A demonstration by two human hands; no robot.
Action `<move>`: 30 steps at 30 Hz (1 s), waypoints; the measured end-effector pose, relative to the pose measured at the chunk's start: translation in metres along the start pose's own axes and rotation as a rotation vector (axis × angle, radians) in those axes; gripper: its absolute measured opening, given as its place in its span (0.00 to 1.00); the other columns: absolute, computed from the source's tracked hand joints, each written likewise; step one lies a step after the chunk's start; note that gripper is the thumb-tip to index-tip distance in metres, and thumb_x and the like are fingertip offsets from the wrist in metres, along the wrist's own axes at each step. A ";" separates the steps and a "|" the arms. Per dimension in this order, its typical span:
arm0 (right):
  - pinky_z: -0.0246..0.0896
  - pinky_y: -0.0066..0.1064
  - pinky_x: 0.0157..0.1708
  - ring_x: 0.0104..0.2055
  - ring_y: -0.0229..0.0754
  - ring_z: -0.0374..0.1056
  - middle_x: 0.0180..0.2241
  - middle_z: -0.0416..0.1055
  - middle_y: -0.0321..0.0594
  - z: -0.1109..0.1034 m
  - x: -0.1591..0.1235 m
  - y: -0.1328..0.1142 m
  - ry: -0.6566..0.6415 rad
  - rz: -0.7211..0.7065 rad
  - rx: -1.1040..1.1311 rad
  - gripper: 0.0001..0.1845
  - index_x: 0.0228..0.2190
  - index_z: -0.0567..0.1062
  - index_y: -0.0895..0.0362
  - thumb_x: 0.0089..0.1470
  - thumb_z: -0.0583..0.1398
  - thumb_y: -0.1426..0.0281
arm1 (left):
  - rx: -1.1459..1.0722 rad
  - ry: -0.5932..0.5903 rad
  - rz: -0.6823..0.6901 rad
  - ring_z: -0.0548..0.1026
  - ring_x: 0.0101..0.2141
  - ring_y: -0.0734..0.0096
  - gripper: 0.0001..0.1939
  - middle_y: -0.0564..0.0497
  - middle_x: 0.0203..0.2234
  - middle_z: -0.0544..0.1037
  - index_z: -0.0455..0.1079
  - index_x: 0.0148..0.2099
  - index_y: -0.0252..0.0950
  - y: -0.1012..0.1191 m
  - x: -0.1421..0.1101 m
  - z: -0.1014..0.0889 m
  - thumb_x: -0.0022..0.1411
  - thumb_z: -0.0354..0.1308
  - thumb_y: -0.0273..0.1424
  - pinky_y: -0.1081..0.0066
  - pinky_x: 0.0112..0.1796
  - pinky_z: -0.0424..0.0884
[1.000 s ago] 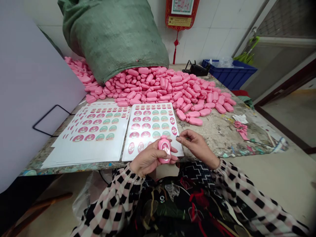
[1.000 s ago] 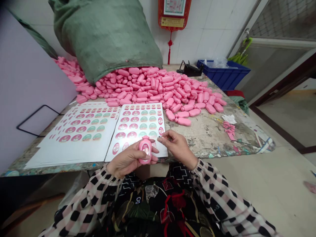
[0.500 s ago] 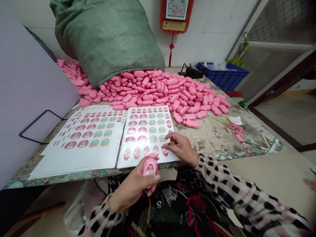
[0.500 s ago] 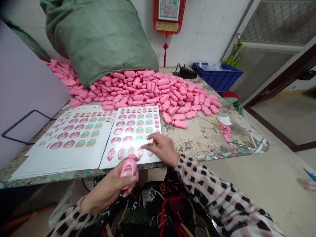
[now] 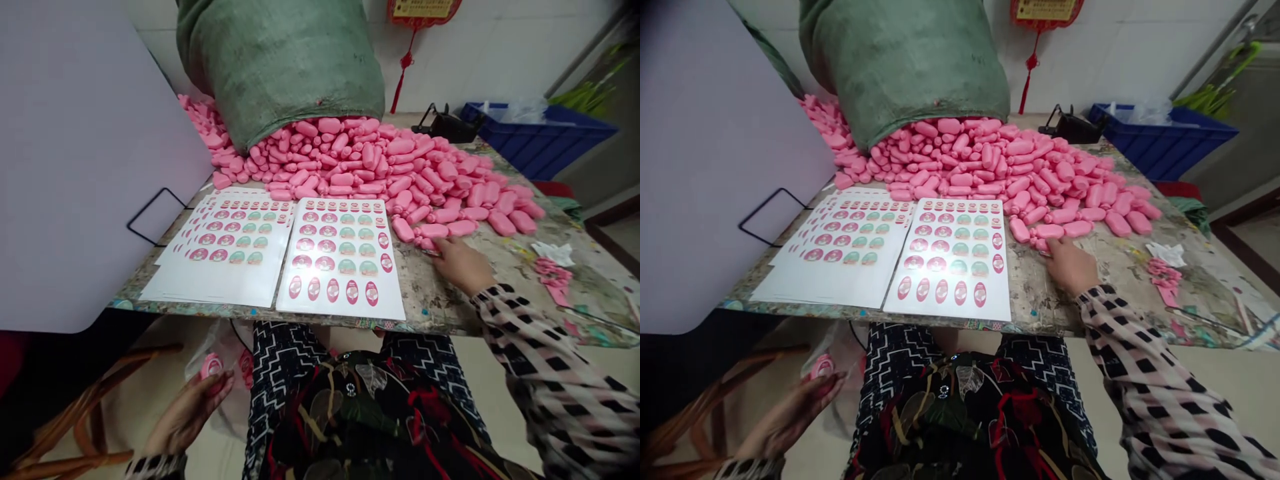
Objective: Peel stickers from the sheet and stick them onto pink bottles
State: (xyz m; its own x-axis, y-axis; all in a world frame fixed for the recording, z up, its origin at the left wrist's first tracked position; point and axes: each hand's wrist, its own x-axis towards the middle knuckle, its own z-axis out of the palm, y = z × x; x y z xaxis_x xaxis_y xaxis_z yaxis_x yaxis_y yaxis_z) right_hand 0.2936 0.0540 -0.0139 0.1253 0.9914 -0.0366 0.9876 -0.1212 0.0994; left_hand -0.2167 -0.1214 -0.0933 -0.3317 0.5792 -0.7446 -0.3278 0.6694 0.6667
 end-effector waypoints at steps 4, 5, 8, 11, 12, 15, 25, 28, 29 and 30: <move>0.55 0.38 0.31 0.42 0.54 0.66 0.47 0.66 0.53 0.001 -0.004 0.013 0.001 -0.007 0.081 0.22 0.50 0.66 0.56 0.54 0.53 0.63 | 0.357 0.208 0.082 0.73 0.21 0.70 0.38 0.52 0.30 0.71 0.54 0.56 0.35 0.004 0.009 0.003 0.44 0.66 0.36 0.68 0.27 0.71; 0.55 0.38 0.32 0.42 0.54 0.66 0.46 0.67 0.53 0.000 -0.007 0.013 0.019 0.014 0.157 0.23 0.50 0.66 0.57 0.54 0.53 0.62 | 0.421 0.203 0.108 0.72 0.21 0.70 0.38 0.50 0.30 0.71 0.55 0.55 0.34 0.010 0.004 0.006 0.44 0.66 0.38 0.69 0.26 0.70; 0.58 0.37 0.34 0.39 0.48 0.67 0.40 0.71 0.49 -0.011 -0.025 0.001 0.077 0.061 0.657 0.26 0.49 0.66 0.57 0.49 0.58 0.59 | 0.426 -0.077 0.196 0.71 0.23 0.72 0.29 0.46 0.34 0.75 0.64 0.50 0.34 0.037 -0.023 0.025 0.48 0.62 0.41 0.71 0.26 0.68; 0.62 0.32 0.35 0.36 0.41 0.68 0.38 0.72 0.42 -0.028 -0.053 -0.035 -0.148 -0.020 1.353 0.25 0.44 0.68 0.54 0.43 0.64 0.61 | 0.352 -0.538 0.234 0.70 0.24 0.73 0.23 0.43 0.36 0.76 0.68 0.49 0.35 0.060 -0.056 0.062 0.52 0.59 0.42 0.71 0.26 0.66; 0.62 0.31 0.35 0.36 0.40 0.68 0.39 0.72 0.40 -0.034 -0.062 -0.049 -0.248 -0.046 1.489 0.23 0.42 0.68 0.54 0.43 0.64 0.61 | 0.337 -0.678 0.237 0.71 0.25 0.73 0.22 0.42 0.38 0.76 0.68 0.50 0.36 0.065 -0.065 0.079 0.54 0.58 0.40 0.70 0.28 0.67; 0.62 0.27 0.32 0.32 0.35 0.67 0.35 0.72 0.36 -0.045 -0.089 -0.086 -0.473 -0.067 1.719 0.20 0.38 0.68 0.54 0.43 0.65 0.64 | 0.287 -0.939 0.224 0.74 0.33 0.66 0.22 0.40 0.44 0.73 0.66 0.53 0.38 0.069 -0.086 0.137 0.56 0.57 0.37 0.65 0.35 0.69; 0.60 0.29 0.41 0.38 0.35 0.66 0.35 0.69 0.36 -0.033 -0.143 -0.122 -0.588 -0.235 1.807 0.14 0.37 0.70 0.56 0.48 0.63 0.66 | 0.025 -1.024 0.166 0.70 0.46 0.64 0.20 0.42 0.45 0.73 0.68 0.51 0.34 0.035 -0.104 0.226 0.59 0.55 0.37 0.64 0.49 0.61; 0.61 0.32 0.40 0.39 0.38 0.66 0.37 0.70 0.38 -0.027 -0.136 -0.105 -0.558 -0.320 1.619 0.18 0.43 0.69 0.54 0.49 0.61 0.62 | 0.019 -0.960 0.189 0.72 0.41 0.65 0.17 0.43 0.42 0.74 0.69 0.48 0.34 0.039 -0.100 0.220 0.58 0.55 0.37 0.64 0.46 0.64; 0.61 0.32 0.39 0.37 0.38 0.66 0.37 0.70 0.38 -0.023 -0.131 -0.097 -0.491 -0.312 1.530 0.19 0.44 0.69 0.53 0.51 0.59 0.61 | 0.049 -0.915 0.220 0.73 0.39 0.66 0.17 0.44 0.41 0.74 0.68 0.47 0.35 0.043 -0.098 0.218 0.57 0.55 0.37 0.64 0.44 0.65; 0.61 0.32 0.36 0.36 0.38 0.66 0.35 0.71 0.38 -0.019 -0.124 -0.089 -0.393 -0.278 1.429 0.18 0.45 0.69 0.52 0.53 0.57 0.60 | 0.110 -0.852 0.277 0.73 0.36 0.67 0.17 0.46 0.38 0.75 0.68 0.47 0.35 0.047 -0.097 0.217 0.57 0.56 0.37 0.65 0.41 0.66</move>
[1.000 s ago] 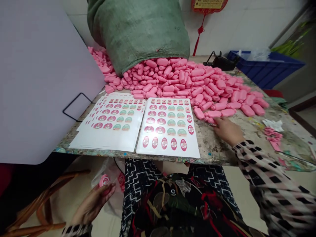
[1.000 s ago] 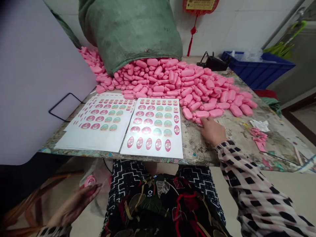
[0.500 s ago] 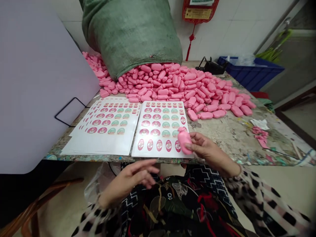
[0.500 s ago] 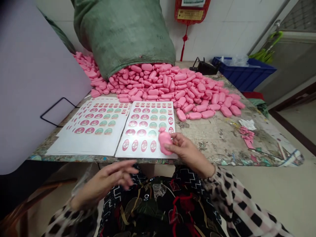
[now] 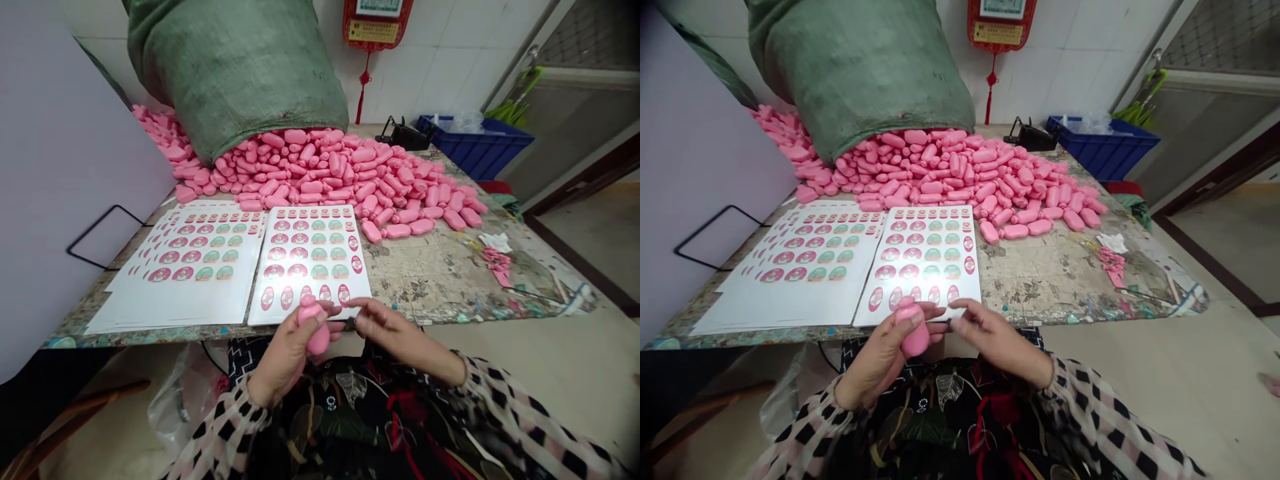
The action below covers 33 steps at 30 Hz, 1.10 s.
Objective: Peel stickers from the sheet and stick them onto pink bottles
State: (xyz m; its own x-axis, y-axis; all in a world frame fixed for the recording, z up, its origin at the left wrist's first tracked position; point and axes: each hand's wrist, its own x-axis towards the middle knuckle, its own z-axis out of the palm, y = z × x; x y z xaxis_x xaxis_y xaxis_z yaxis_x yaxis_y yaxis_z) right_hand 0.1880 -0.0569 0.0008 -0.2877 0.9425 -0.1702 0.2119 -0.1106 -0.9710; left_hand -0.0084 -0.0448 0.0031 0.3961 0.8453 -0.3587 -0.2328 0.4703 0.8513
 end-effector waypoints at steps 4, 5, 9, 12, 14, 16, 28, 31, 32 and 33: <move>0.58 0.33 0.37 0.37 0.41 0.65 0.34 0.71 0.39 -0.028 0.020 0.014 0.318 -0.095 -0.528 0.13 0.34 0.74 0.53 0.56 0.52 0.61 | 0.706 0.167 0.235 0.69 0.30 0.70 0.10 0.52 0.27 0.72 0.68 0.37 0.37 0.015 0.010 -0.004 0.55 0.56 0.37 0.69 0.33 0.63; 0.57 0.33 0.38 0.38 0.41 0.65 0.33 0.71 0.39 -0.030 0.025 0.015 0.344 -0.115 -0.646 0.13 0.33 0.75 0.53 0.56 0.52 0.63 | 0.902 0.162 0.310 0.68 0.30 0.70 0.09 0.53 0.26 0.71 0.68 0.34 0.37 0.018 0.014 -0.003 0.57 0.53 0.38 0.69 0.33 0.62; 0.54 0.29 0.32 0.35 0.39 0.65 0.31 0.69 0.37 -0.027 0.038 0.011 0.380 -0.125 -0.917 0.11 0.32 0.74 0.53 0.56 0.53 0.64 | 1.386 0.106 0.467 0.68 0.33 0.67 0.13 0.50 0.30 0.72 0.66 0.33 0.38 0.023 0.032 0.001 0.63 0.44 0.37 0.68 0.33 0.60; 0.52 0.28 0.30 0.35 0.38 0.65 0.33 0.68 0.36 -0.021 0.042 0.008 0.378 -0.123 -1.015 0.10 0.33 0.72 0.53 0.57 0.52 0.64 | 1.516 0.090 0.451 0.69 0.33 0.67 0.09 0.51 0.34 0.73 0.66 0.35 0.39 0.022 0.044 0.000 0.60 0.49 0.37 0.69 0.31 0.59; 0.51 0.28 0.29 0.35 0.37 0.65 0.33 0.68 0.36 -0.020 0.043 0.007 0.366 -0.125 -1.074 0.11 0.33 0.72 0.53 0.58 0.51 0.64 | 1.576 0.064 0.427 0.69 0.32 0.67 0.08 0.52 0.35 0.73 0.65 0.36 0.40 0.022 0.049 -0.002 0.58 0.53 0.38 0.70 0.29 0.58; 0.50 0.28 0.29 0.36 0.37 0.65 0.33 0.67 0.37 -0.021 0.044 0.005 0.335 -0.136 -1.120 0.11 0.33 0.72 0.53 0.58 0.51 0.64 | 1.612 0.046 0.411 0.70 0.32 0.67 0.08 0.52 0.36 0.73 0.65 0.36 0.40 0.022 0.051 -0.003 0.56 0.55 0.38 0.70 0.28 0.58; 0.50 0.28 0.29 0.36 0.37 0.65 0.34 0.68 0.37 -0.029 0.041 0.006 0.203 -0.188 -1.062 0.12 0.34 0.73 0.52 0.58 0.51 0.63 | 1.575 -0.001 0.432 0.70 0.32 0.67 0.07 0.51 0.34 0.73 0.65 0.36 0.39 0.028 0.050 0.000 0.57 0.53 0.37 0.68 0.32 0.62; 0.52 0.28 0.30 0.34 0.37 0.65 0.33 0.68 0.36 -0.022 0.037 0.013 0.282 -0.140 -0.924 0.10 0.32 0.72 0.53 0.57 0.52 0.64 | 1.557 -0.013 0.464 0.71 0.33 0.64 0.08 0.49 0.35 0.74 0.65 0.37 0.39 0.026 0.051 -0.002 0.57 0.53 0.37 0.67 0.33 0.63; 0.53 0.28 0.31 0.34 0.37 0.65 0.33 0.68 0.36 -0.018 0.035 0.015 0.328 -0.120 -0.882 0.09 0.31 0.72 0.53 0.56 0.53 0.64 | 1.547 -0.021 0.466 0.72 0.34 0.63 0.09 0.49 0.37 0.74 0.66 0.38 0.39 0.026 0.052 -0.003 0.57 0.53 0.37 0.66 0.34 0.63; 0.53 0.29 0.31 0.34 0.38 0.64 0.33 0.68 0.36 -0.014 0.034 0.017 0.375 -0.103 -0.848 0.09 0.31 0.71 0.53 0.56 0.53 0.64 | 1.531 -0.028 0.465 0.72 0.36 0.61 0.10 0.48 0.39 0.74 0.66 0.40 0.39 0.025 0.053 -0.004 0.57 0.53 0.37 0.65 0.35 0.64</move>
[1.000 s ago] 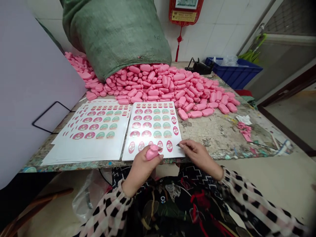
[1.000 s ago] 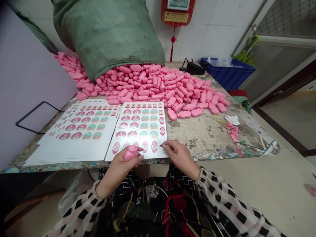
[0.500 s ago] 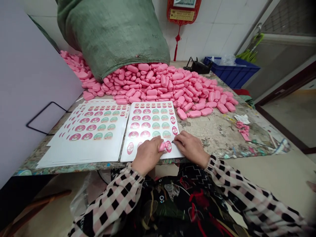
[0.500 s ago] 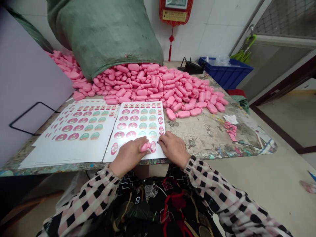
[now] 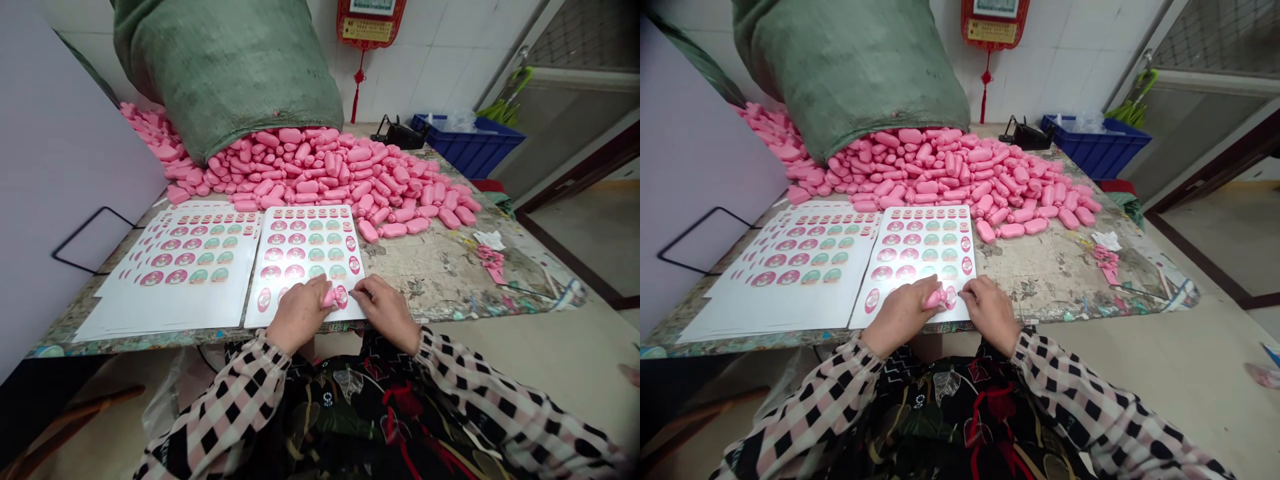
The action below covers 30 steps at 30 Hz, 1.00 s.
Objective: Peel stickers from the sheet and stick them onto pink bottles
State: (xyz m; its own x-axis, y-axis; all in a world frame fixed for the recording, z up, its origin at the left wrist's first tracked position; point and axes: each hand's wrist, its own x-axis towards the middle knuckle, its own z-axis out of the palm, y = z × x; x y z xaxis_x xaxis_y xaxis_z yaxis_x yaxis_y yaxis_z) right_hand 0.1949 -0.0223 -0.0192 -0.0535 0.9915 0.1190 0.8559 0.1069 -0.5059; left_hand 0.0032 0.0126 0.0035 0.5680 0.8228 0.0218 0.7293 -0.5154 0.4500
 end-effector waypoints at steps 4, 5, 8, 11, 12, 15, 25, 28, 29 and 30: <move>0.53 0.29 0.31 0.34 0.39 0.65 0.33 0.68 0.38 0.010 -0.006 -0.008 0.077 0.077 0.025 0.10 0.30 0.71 0.53 0.56 0.52 0.63 | -0.106 -0.023 0.014 0.69 0.48 0.54 0.19 0.44 0.52 0.68 0.67 0.47 0.40 -0.010 0.003 0.005 0.53 0.58 0.39 0.60 0.46 0.62; 0.53 0.29 0.31 0.34 0.39 0.65 0.32 0.69 0.38 0.011 -0.005 -0.010 0.081 0.089 0.018 0.11 0.30 0.71 0.53 0.56 0.53 0.62 | -0.125 -0.038 0.023 0.67 0.50 0.53 0.21 0.43 0.54 0.67 0.67 0.49 0.39 -0.013 0.004 0.007 0.52 0.59 0.39 0.60 0.48 0.61; 0.52 0.29 0.29 0.33 0.39 0.65 0.31 0.69 0.37 0.011 -0.003 -0.014 0.086 0.133 -0.002 0.13 0.28 0.71 0.53 0.54 0.55 0.58 | -0.127 -0.091 0.044 0.64 0.54 0.54 0.26 0.41 0.56 0.63 0.65 0.53 0.38 -0.017 0.007 0.009 0.51 0.59 0.40 0.60 0.50 0.60; 0.51 0.28 0.28 0.31 0.38 0.65 0.30 0.69 0.35 0.009 -0.003 -0.018 0.115 0.147 -0.013 0.13 0.26 0.70 0.53 0.53 0.55 0.58 | -0.102 -0.114 0.050 0.61 0.56 0.57 0.29 0.40 0.57 0.62 0.63 0.55 0.38 -0.018 0.009 0.009 0.51 0.60 0.39 0.60 0.51 0.59; 0.51 0.28 0.28 0.31 0.38 0.65 0.30 0.69 0.35 0.009 -0.003 -0.020 0.132 0.137 -0.018 0.13 0.26 0.71 0.53 0.54 0.55 0.59 | -0.097 -0.115 0.050 0.61 0.56 0.57 0.29 0.40 0.58 0.61 0.62 0.56 0.38 -0.017 0.009 0.008 0.51 0.60 0.38 0.60 0.51 0.59; 0.51 0.28 0.28 0.31 0.37 0.64 0.30 0.69 0.37 0.008 -0.007 -0.024 0.192 0.098 -0.024 0.13 0.26 0.71 0.54 0.55 0.55 0.59 | -0.089 -0.107 0.051 0.60 0.57 0.57 0.29 0.41 0.57 0.62 0.62 0.56 0.39 -0.016 0.008 0.008 0.51 0.60 0.38 0.60 0.51 0.59; 0.57 0.29 0.29 0.28 0.38 0.64 0.27 0.67 0.37 0.020 -0.019 -0.021 0.343 0.200 0.339 0.15 0.24 0.72 0.54 0.51 0.57 0.56 | -0.141 -0.015 0.028 0.63 0.54 0.54 0.29 0.42 0.54 0.66 0.63 0.54 0.40 -0.011 0.000 0.007 0.50 0.62 0.37 0.57 0.49 0.60; 0.58 0.30 0.29 0.28 0.38 0.63 0.26 0.67 0.37 0.019 -0.022 -0.018 0.398 0.213 0.426 0.16 0.24 0.71 0.55 0.50 0.58 0.56 | -0.205 0.005 0.014 0.63 0.53 0.53 0.29 0.42 0.53 0.68 0.64 0.53 0.39 -0.012 -0.001 0.008 0.48 0.63 0.37 0.56 0.51 0.58; 0.58 0.30 0.29 0.28 0.38 0.63 0.26 0.67 0.37 0.018 -0.022 -0.017 0.412 0.219 0.451 0.16 0.25 0.71 0.56 0.50 0.58 0.56 | -0.243 0.015 -0.001 0.64 0.53 0.54 0.29 0.43 0.52 0.68 0.64 0.53 0.39 -0.013 -0.002 0.008 0.48 0.62 0.37 0.56 0.51 0.57; 0.58 0.30 0.29 0.28 0.38 0.62 0.26 0.67 0.37 0.016 -0.022 -0.015 0.421 0.227 0.477 0.16 0.24 0.71 0.56 0.49 0.59 0.56 | -0.297 0.033 -0.027 0.64 0.53 0.54 0.29 0.44 0.51 0.69 0.64 0.53 0.39 -0.013 -0.003 0.006 0.48 0.62 0.39 0.56 0.52 0.57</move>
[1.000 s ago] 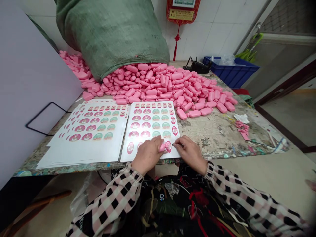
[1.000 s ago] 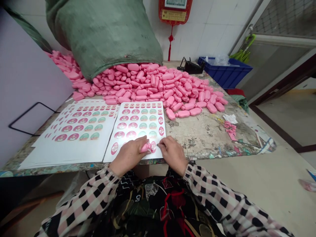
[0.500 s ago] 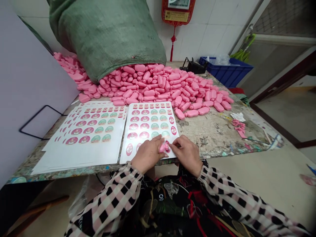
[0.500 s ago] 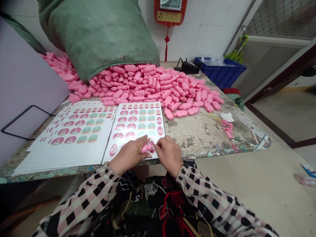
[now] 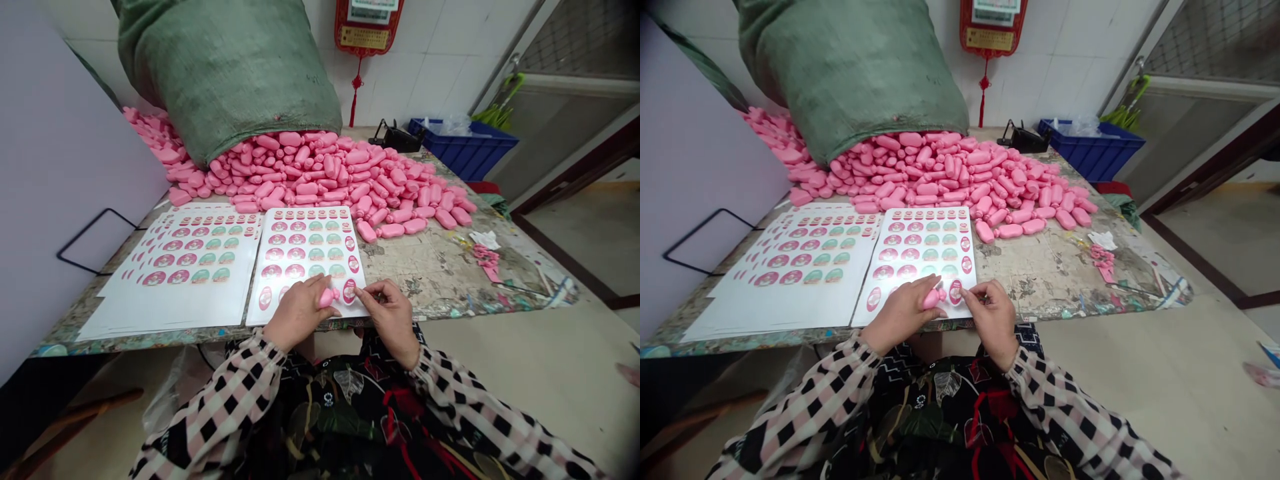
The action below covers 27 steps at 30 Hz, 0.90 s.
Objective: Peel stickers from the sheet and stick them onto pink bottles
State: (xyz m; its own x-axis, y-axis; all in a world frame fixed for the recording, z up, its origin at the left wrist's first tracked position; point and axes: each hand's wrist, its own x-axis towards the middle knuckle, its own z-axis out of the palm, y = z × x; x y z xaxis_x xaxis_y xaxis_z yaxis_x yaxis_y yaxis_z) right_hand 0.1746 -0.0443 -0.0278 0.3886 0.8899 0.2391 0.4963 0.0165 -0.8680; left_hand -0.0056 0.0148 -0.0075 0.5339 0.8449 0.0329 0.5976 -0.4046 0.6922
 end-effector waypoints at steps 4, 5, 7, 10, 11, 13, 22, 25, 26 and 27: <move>0.57 0.30 0.30 0.28 0.37 0.61 0.26 0.67 0.37 -0.010 0.007 -0.007 -0.001 0.061 0.111 0.15 0.25 0.71 0.57 0.47 0.61 0.57 | -0.442 0.131 -0.177 0.71 0.40 0.64 0.25 0.46 0.42 0.74 0.65 0.51 0.38 0.010 -0.008 -0.010 0.54 0.55 0.46 0.64 0.43 0.65; 0.57 0.30 0.30 0.28 0.37 0.61 0.26 0.67 0.37 -0.012 0.008 -0.011 -0.014 0.070 0.148 0.14 0.25 0.71 0.57 0.46 0.62 0.58 | -0.617 0.150 -0.212 0.71 0.34 0.68 0.25 0.46 0.39 0.74 0.65 0.50 0.37 0.015 -0.010 -0.012 0.57 0.51 0.47 0.67 0.38 0.67; 0.57 0.30 0.29 0.28 0.37 0.61 0.26 0.67 0.36 -0.015 0.010 -0.023 -0.053 0.079 0.225 0.14 0.25 0.71 0.57 0.46 0.62 0.58 | -0.993 0.128 -0.272 0.69 0.25 0.75 0.27 0.47 0.32 0.73 0.63 0.50 0.35 0.024 -0.012 -0.013 0.59 0.45 0.50 0.72 0.28 0.67; 0.57 0.29 0.26 0.26 0.36 0.60 0.25 0.67 0.36 -0.014 0.011 -0.043 -0.151 0.106 0.320 0.13 0.25 0.70 0.56 0.45 0.63 0.58 | -1.406 0.053 -0.387 0.67 0.23 0.77 0.26 0.50 0.27 0.70 0.64 0.46 0.35 0.037 -0.010 -0.007 0.58 0.45 0.51 0.75 0.23 0.65; 0.57 0.29 0.25 0.25 0.36 0.60 0.24 0.67 0.35 -0.013 0.011 -0.048 -0.186 0.118 0.339 0.13 0.25 0.70 0.56 0.45 0.63 0.58 | -1.477 0.047 -0.425 0.68 0.23 0.77 0.25 0.51 0.27 0.70 0.65 0.45 0.35 0.040 -0.008 -0.005 0.57 0.47 0.51 0.75 0.23 0.65; 0.57 0.28 0.22 0.24 0.36 0.60 0.23 0.67 0.35 -0.010 0.012 -0.054 -0.240 0.137 0.365 0.14 0.24 0.70 0.56 0.44 0.63 0.59 | -1.546 0.052 -0.472 0.68 0.22 0.76 0.23 0.52 0.27 0.70 0.65 0.42 0.36 0.044 -0.004 0.000 0.57 0.48 0.51 0.75 0.21 0.65; 0.58 0.28 0.18 0.20 0.36 0.64 0.19 0.69 0.33 -0.002 0.011 -0.052 -0.345 0.235 0.451 0.15 0.24 0.69 0.55 0.43 0.64 0.58 | -1.543 0.023 -0.490 0.70 0.21 0.76 0.25 0.53 0.23 0.69 0.66 0.43 0.35 0.044 -0.003 0.007 0.57 0.48 0.51 0.74 0.22 0.67; 0.59 0.28 0.17 0.18 0.36 0.64 0.18 0.69 0.32 -0.001 0.011 -0.057 -0.381 0.259 0.513 0.16 0.24 0.68 0.55 0.42 0.64 0.56 | -1.545 0.018 -0.480 0.69 0.21 0.77 0.25 0.54 0.23 0.69 0.66 0.44 0.35 0.044 -0.003 0.008 0.57 0.49 0.51 0.75 0.22 0.67; 0.60 0.29 0.17 0.18 0.36 0.65 0.18 0.68 0.32 -0.001 0.011 -0.058 -0.381 0.260 0.526 0.16 0.24 0.68 0.55 0.42 0.64 0.56 | -1.545 0.019 -0.478 0.69 0.21 0.77 0.25 0.54 0.23 0.69 0.66 0.44 0.35 0.044 -0.003 0.008 0.57 0.49 0.51 0.75 0.22 0.67; 0.61 0.29 0.18 0.18 0.36 0.65 0.18 0.68 0.31 0.000 0.010 -0.058 -0.376 0.257 0.535 0.16 0.23 0.68 0.55 0.42 0.64 0.57 | -1.545 0.021 -0.477 0.69 0.21 0.77 0.25 0.54 0.23 0.69 0.66 0.44 0.35 0.044 -0.003 0.008 0.57 0.49 0.51 0.75 0.22 0.67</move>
State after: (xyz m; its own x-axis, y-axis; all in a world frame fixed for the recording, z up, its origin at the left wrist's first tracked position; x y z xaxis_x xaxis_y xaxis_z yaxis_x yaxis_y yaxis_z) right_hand 0.1499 -0.0360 0.0255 0.0995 0.9913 -0.0858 -0.0628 -0.0798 -0.9948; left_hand 0.0241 -0.0080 0.0169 0.4699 0.7937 -0.3864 -0.4505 0.5920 0.6683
